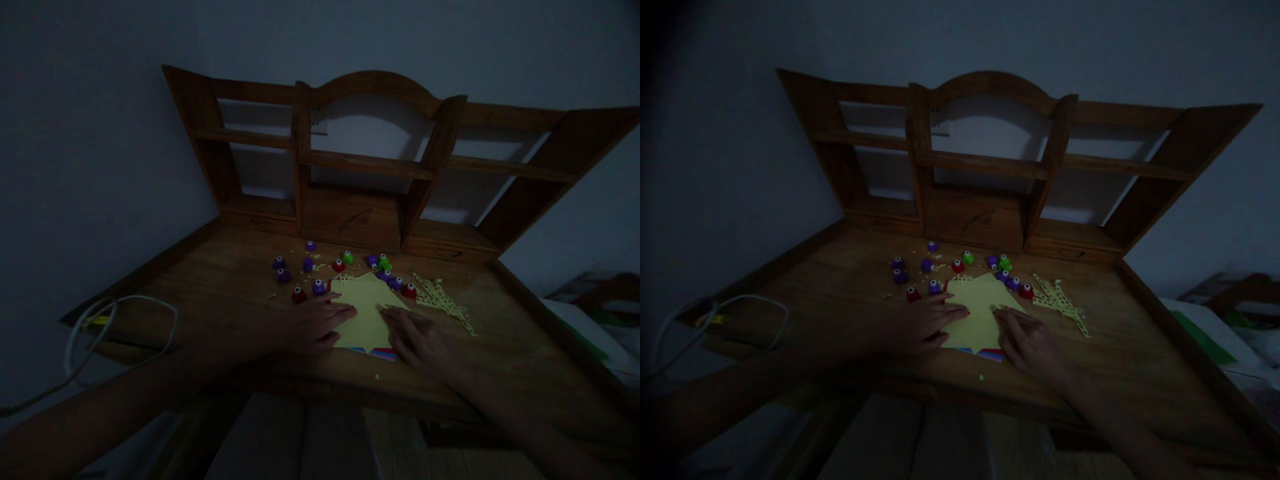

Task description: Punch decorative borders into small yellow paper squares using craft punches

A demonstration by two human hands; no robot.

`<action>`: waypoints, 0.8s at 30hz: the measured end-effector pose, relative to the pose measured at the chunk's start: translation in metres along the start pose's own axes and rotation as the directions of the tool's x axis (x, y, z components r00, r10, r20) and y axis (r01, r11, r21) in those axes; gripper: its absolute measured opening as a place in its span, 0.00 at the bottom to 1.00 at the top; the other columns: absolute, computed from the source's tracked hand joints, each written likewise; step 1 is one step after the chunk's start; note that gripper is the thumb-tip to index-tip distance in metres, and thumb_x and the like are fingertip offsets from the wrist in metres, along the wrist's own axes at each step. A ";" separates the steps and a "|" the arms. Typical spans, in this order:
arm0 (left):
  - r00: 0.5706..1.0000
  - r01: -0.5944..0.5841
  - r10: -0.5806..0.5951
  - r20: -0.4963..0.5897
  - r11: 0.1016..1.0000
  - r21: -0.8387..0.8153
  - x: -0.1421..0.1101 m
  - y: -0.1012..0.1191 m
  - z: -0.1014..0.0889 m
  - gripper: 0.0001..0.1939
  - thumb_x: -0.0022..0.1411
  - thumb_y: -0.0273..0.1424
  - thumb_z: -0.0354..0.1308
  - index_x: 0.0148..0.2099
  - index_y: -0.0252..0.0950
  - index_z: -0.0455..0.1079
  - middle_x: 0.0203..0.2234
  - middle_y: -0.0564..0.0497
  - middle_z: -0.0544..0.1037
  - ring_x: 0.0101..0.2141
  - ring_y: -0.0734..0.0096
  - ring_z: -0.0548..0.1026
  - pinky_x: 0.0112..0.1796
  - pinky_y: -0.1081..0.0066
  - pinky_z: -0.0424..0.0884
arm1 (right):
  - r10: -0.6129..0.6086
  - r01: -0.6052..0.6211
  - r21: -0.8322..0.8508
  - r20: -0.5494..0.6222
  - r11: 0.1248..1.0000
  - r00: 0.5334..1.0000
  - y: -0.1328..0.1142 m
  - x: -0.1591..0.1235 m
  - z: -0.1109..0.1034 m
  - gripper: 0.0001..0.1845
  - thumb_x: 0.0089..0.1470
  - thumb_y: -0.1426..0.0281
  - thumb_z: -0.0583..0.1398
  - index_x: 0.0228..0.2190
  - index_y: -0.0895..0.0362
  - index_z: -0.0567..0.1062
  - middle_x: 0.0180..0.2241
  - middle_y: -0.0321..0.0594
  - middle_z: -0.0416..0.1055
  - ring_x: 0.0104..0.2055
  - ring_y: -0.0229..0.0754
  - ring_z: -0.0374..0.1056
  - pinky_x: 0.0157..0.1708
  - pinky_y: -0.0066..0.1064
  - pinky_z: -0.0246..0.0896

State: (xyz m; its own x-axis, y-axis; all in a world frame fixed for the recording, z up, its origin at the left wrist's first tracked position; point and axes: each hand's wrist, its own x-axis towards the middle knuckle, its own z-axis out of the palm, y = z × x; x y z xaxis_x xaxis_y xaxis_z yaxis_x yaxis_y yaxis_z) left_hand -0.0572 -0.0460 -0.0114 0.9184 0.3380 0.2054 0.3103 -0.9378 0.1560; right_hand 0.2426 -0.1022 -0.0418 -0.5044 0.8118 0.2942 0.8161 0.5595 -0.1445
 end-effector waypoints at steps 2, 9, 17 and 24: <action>1.000 0.004 -0.004 0.000 1.000 0.004 -0.003 0.000 -0.002 0.29 0.63 0.31 0.47 0.65 0.34 0.48 0.59 0.43 0.63 0.58 0.64 0.62 0.61 0.61 0.48 | 0.014 -0.014 0.017 -0.006 1.000 1.000 -0.001 -0.001 0.000 0.27 0.57 0.71 0.52 0.58 0.56 0.59 0.55 0.48 0.66 0.53 0.48 0.66 0.51 0.42 0.64; 0.999 -0.035 0.036 -0.026 0.999 0.029 0.007 0.000 0.005 0.30 0.63 0.27 0.44 0.66 0.34 0.44 0.61 0.43 0.59 0.60 0.65 0.59 0.61 0.59 0.46 | -0.020 0.023 0.053 -0.065 0.998 0.998 -0.005 0.002 -0.001 0.25 0.55 0.72 0.52 0.55 0.57 0.62 0.52 0.49 0.68 0.51 0.48 0.68 0.49 0.39 0.66; 0.996 -0.078 0.075 -0.046 0.995 -0.056 0.023 0.004 0.008 0.32 0.60 0.25 0.43 0.66 0.39 0.42 0.61 0.48 0.60 0.59 0.63 0.60 0.60 0.56 0.48 | -0.015 0.023 0.079 -0.094 0.997 0.995 -0.009 0.003 -0.004 0.24 0.55 0.73 0.52 0.54 0.57 0.62 0.50 0.49 0.69 0.50 0.47 0.68 0.48 0.40 0.66; 1.000 0.009 -0.007 0.017 0.996 -0.084 0.009 0.005 -0.006 0.28 0.62 0.25 0.41 0.65 0.39 0.48 0.59 0.48 0.63 0.55 0.62 0.64 0.60 0.58 0.51 | -0.006 0.011 0.066 -0.082 0.998 0.997 -0.008 0.002 -0.003 0.24 0.55 0.72 0.53 0.54 0.57 0.63 0.50 0.49 0.70 0.48 0.47 0.70 0.46 0.39 0.67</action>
State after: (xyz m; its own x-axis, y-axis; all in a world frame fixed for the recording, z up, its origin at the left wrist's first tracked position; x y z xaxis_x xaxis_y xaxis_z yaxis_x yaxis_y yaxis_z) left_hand -0.0489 -0.0472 -0.0030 0.9202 0.3433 0.1878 0.2963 -0.9248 0.2386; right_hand 0.2363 -0.1057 -0.0371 -0.4842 0.7920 0.3718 0.7899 0.5785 -0.2036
